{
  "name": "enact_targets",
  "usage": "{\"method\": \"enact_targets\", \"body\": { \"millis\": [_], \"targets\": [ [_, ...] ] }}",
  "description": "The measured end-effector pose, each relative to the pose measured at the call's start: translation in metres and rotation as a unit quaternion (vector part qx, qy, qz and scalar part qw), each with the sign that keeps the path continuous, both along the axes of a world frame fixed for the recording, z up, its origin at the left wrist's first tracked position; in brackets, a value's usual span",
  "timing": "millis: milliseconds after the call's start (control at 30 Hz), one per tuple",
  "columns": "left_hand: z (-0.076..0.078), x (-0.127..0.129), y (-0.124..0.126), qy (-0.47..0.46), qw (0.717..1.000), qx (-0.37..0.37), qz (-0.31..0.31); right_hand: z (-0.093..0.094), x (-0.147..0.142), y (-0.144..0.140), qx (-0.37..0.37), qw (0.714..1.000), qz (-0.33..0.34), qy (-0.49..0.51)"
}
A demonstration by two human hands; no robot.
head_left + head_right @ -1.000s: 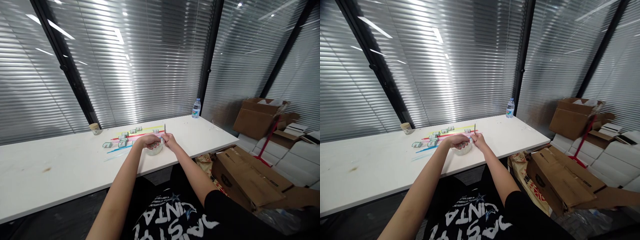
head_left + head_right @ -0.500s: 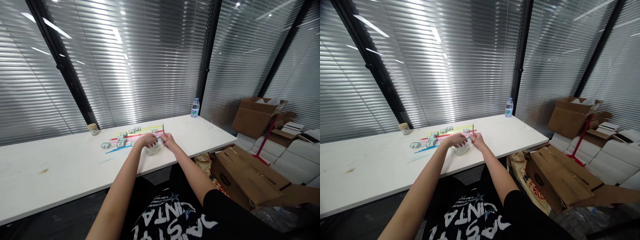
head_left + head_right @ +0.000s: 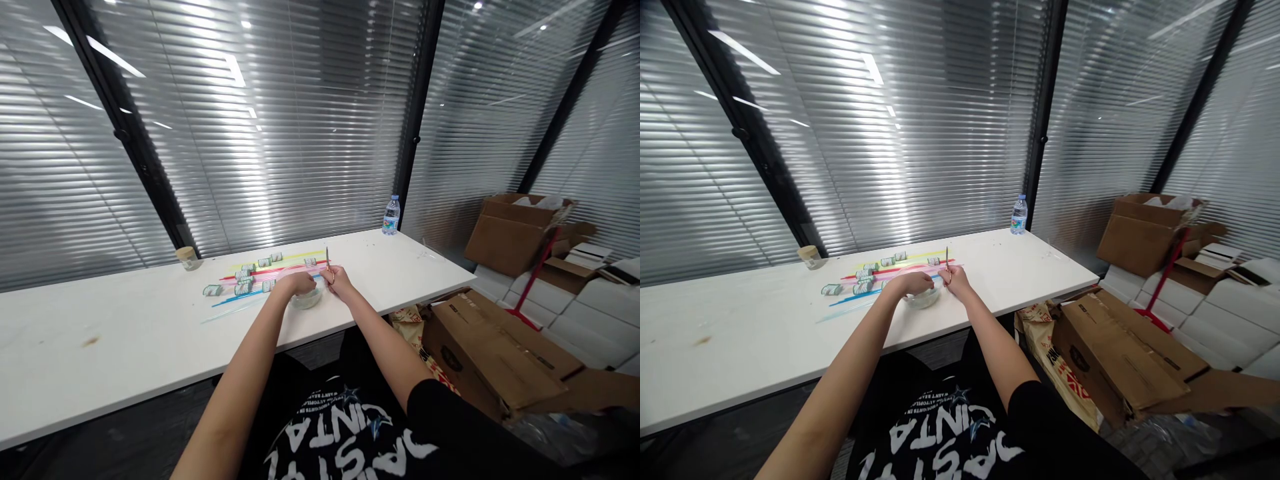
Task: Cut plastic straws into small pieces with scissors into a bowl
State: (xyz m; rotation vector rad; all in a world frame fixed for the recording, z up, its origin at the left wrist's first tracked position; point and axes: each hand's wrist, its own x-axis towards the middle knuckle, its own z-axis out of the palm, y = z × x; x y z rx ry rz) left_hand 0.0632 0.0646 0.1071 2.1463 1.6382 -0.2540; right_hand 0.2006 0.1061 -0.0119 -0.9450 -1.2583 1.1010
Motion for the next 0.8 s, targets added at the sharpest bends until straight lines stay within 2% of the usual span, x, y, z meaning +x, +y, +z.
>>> {"method": "enact_targets", "body": {
  "millis": [300, 500, 800],
  "targets": [
    [-0.012, 0.005, -0.003, -0.04, 0.998, -0.04, -0.013, -0.004, 0.001, 0.004, -0.003, 1.0, 0.004, 0.003],
    [-0.017, 0.006, -0.003, -0.117, 0.989, -0.091, 0.019, -0.003, 0.002, 0.003, -0.003, 1.0, 0.008, 0.01],
    [-0.018, 0.003, -0.002, -0.159, 0.979, -0.121, 0.028, -0.001, 0.002, 0.002, -0.007, 1.0, 0.011, 0.015]
  ]
}}
